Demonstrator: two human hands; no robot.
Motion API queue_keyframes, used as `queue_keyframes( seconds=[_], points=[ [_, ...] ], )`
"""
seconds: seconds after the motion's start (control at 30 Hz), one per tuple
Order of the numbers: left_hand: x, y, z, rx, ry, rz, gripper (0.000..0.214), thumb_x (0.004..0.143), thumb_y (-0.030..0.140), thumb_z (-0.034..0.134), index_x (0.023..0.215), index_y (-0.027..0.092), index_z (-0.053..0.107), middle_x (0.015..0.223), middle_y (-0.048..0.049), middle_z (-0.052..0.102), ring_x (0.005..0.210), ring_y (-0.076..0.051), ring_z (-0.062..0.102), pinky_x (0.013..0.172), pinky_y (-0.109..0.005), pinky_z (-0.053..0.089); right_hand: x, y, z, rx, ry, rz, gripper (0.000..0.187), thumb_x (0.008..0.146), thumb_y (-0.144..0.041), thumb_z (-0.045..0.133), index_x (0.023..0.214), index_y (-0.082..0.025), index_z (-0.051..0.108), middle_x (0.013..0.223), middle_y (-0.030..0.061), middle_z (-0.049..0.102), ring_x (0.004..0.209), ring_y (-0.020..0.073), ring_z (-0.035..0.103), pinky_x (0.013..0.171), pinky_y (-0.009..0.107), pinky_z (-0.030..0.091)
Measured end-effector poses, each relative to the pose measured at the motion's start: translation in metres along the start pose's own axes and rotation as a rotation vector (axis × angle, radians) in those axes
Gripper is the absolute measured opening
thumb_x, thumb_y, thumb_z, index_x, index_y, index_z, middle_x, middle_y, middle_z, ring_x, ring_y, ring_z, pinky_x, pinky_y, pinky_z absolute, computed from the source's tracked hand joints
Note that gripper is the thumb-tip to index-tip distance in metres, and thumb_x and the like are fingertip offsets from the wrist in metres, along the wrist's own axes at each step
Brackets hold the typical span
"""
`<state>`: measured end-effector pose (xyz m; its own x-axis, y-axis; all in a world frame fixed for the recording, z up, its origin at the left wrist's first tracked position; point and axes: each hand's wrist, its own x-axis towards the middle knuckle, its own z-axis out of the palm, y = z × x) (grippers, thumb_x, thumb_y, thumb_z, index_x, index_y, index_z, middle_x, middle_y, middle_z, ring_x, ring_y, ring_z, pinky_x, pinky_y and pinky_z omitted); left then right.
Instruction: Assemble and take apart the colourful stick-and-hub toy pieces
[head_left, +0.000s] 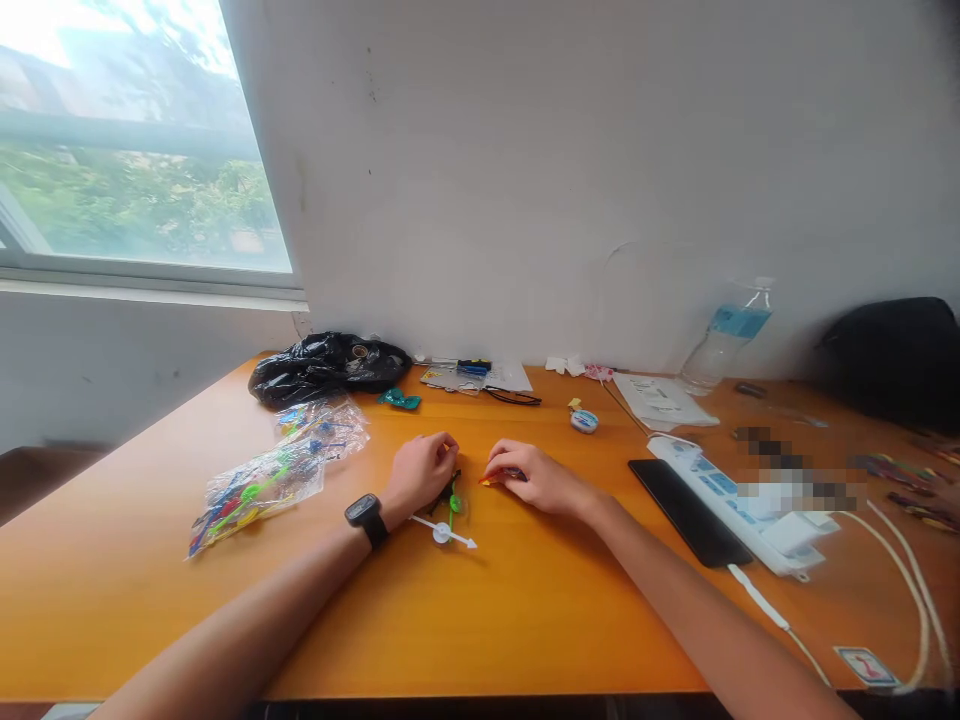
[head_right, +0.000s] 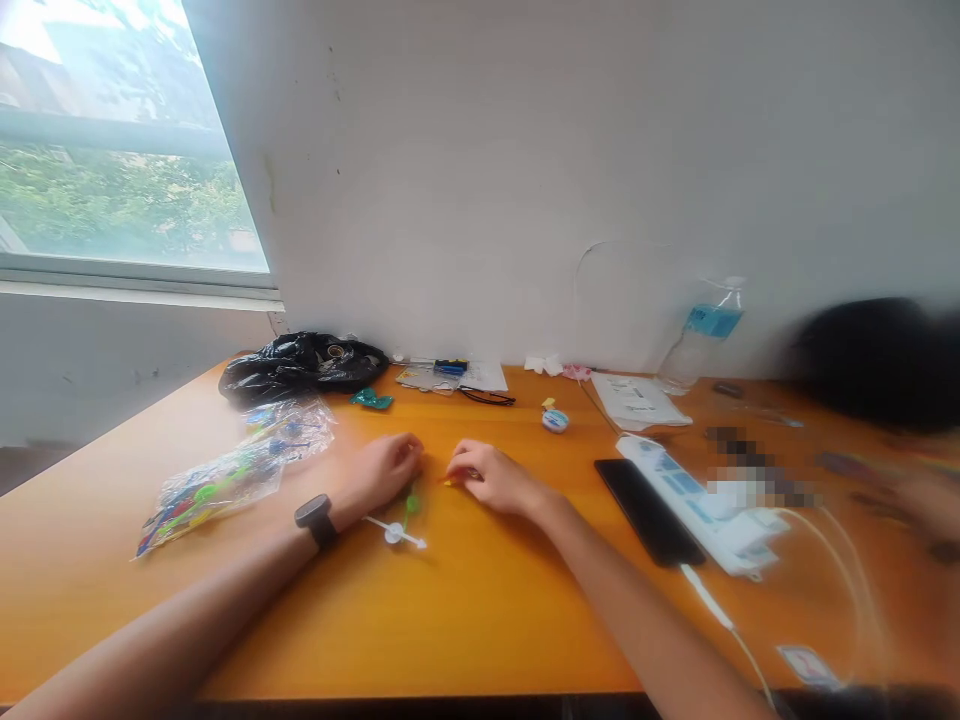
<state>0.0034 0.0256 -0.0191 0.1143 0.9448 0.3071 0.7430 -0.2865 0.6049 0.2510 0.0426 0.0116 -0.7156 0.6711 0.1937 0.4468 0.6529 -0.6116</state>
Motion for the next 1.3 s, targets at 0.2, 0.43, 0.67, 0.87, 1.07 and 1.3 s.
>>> queue_keyframes(
  seconds=[0.2,0.43,0.67,0.87,1.07,1.3],
  points=[
    [-0.002,0.006,0.001,-0.418,-0.098,0.040,0.035,0.102,0.045,0.048,0.118,0.020,0.067,0.096,-0.0058,0.075,0.088,-0.022,0.070,0.078,-0.030,0.053,0.012,0.005,-0.007,0.151,-0.015,0.104,0.025,0.089,-0.012,0.058,0.105,-0.021,0.075,0.099,0.0062,0.077,0.089,0.0193,0.072,0.082,0.030,0.055],
    [0.015,-0.029,-0.023,-0.416,-0.060,-0.041,0.033,0.093,0.041,0.058,0.112,0.016,0.069,0.097,-0.0074,0.076,0.091,-0.024,0.071,0.081,-0.033,0.056,0.026,0.002,-0.015,-0.029,-0.088,0.162,0.010,0.086,-0.019,0.067,0.087,-0.019,0.076,0.093,0.0058,0.077,0.084,0.0200,0.071,0.076,0.029,0.052],
    [0.022,-0.037,-0.023,-0.538,-0.013,0.033,0.035,0.088,0.030,0.060,0.118,0.016,0.068,0.119,-0.0132,0.075,0.107,-0.026,0.073,0.098,-0.042,0.058,0.083,0.003,-0.018,0.140,0.049,0.206,0.008,0.078,-0.013,0.072,0.084,-0.017,0.076,0.090,0.0059,0.079,0.084,0.0193,0.071,0.078,0.028,0.054],
    [0.029,-0.045,-0.025,-0.645,0.145,0.108,0.047,0.091,0.047,0.070,0.124,0.014,0.066,0.112,-0.0147,0.077,0.101,-0.027,0.075,0.090,-0.041,0.062,0.144,-0.004,0.017,0.776,0.053,0.271,0.007,0.080,-0.017,0.074,0.086,-0.015,0.071,0.078,0.0029,0.073,0.070,0.0124,0.068,0.073,0.025,0.057],
    [0.031,-0.050,-0.038,-0.328,0.335,0.043,0.034,0.088,0.037,0.065,0.113,0.015,0.074,0.086,-0.0061,0.077,0.077,-0.020,0.071,0.073,-0.030,0.056,0.166,-0.010,0.048,0.754,0.243,0.286,0.009,0.082,-0.014,0.074,0.087,-0.017,0.068,0.074,-0.0007,0.067,0.063,0.0095,0.062,0.058,0.019,0.050],
    [0.026,-0.046,-0.042,-0.112,0.300,0.107,0.028,0.084,0.030,0.063,0.105,0.016,0.077,0.071,-0.0019,0.069,0.063,-0.015,0.060,0.063,-0.025,0.048,0.162,-0.009,0.055,0.653,0.251,0.178,0.007,0.078,-0.012,0.070,0.083,-0.016,0.069,0.075,0.0008,0.072,0.063,0.0105,0.064,0.059,0.020,0.050]
  ],
)
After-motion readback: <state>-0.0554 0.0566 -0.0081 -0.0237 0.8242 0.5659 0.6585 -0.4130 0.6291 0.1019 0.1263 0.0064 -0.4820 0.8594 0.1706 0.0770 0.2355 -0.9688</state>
